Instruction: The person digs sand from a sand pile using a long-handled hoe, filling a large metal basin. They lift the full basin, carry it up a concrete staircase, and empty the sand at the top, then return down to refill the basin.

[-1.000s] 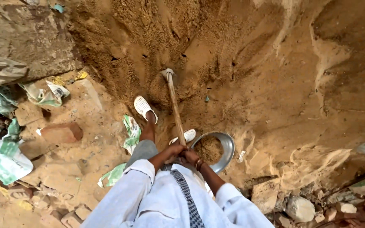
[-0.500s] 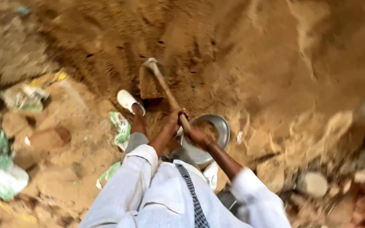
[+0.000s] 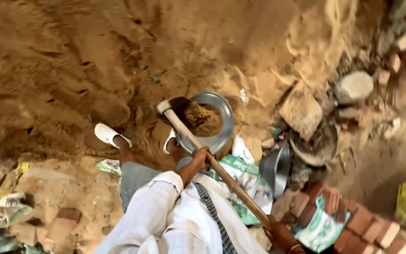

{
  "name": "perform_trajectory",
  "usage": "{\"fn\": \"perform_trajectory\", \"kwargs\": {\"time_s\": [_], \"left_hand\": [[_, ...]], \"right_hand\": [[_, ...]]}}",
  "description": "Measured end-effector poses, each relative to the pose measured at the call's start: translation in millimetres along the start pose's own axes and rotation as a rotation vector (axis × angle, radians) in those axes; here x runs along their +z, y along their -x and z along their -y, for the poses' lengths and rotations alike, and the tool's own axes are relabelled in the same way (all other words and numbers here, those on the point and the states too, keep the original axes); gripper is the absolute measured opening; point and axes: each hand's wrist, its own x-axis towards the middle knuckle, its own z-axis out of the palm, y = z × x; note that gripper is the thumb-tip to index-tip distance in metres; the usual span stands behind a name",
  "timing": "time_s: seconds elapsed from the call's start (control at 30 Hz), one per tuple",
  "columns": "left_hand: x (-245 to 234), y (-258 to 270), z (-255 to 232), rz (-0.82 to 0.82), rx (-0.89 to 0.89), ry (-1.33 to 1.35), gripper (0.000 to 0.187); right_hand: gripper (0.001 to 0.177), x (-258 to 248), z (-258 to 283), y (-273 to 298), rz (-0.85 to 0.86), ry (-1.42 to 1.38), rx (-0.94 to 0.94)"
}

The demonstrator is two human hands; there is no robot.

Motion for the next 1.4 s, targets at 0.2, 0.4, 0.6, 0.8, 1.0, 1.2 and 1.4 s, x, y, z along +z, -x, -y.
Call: {"fn": "perform_trajectory", "kwargs": {"time_s": [0.2, 0.4, 0.6, 0.8, 1.0, 1.2, 1.4], "left_hand": [[-2.7, -45.4, -52.3, 0.222, -0.045, -0.058, 0.03], [2.4, 60.8, -260.2, 0.065, 0.514, -0.201, 0.019], [-45.1, 88.6, -327.4, -0.081, 0.51, -0.284, 0.03], [-143.7, 86.2, -306.9, -0.204, 0.554, -0.49, 0.032], [-234.4, 21.7, -186.2, 0.291, 0.218, -0.15, 0.029], [-254.0, 34.4, -199.3, 0.336, 0.09, -0.297, 0.03], [-240.9, 25.0, -202.3, 0.262, 0.236, -0.435, 0.028]], "right_hand": [[0.06, 66.3, 2.9, -64.6, -0.304, -0.09, -0.159], [0.053, -9.5, 201.5, -127.5, -0.278, -0.275, -0.367], [0.052, -69.5, 418.7, -188.4, -0.485, -0.423, -0.85], [0.054, -54.3, 543.0, -228.2, -0.113, -0.61, -0.608], [0.02, 39.3, 513.2, -308.7, -0.106, -0.331, -0.589], [0.027, 38.8, 538.2, -259.2, 0.031, -0.363, -0.304], [0.037, 8.5, 517.3, -227.5, 0.058, -0.414, -0.501]]}}
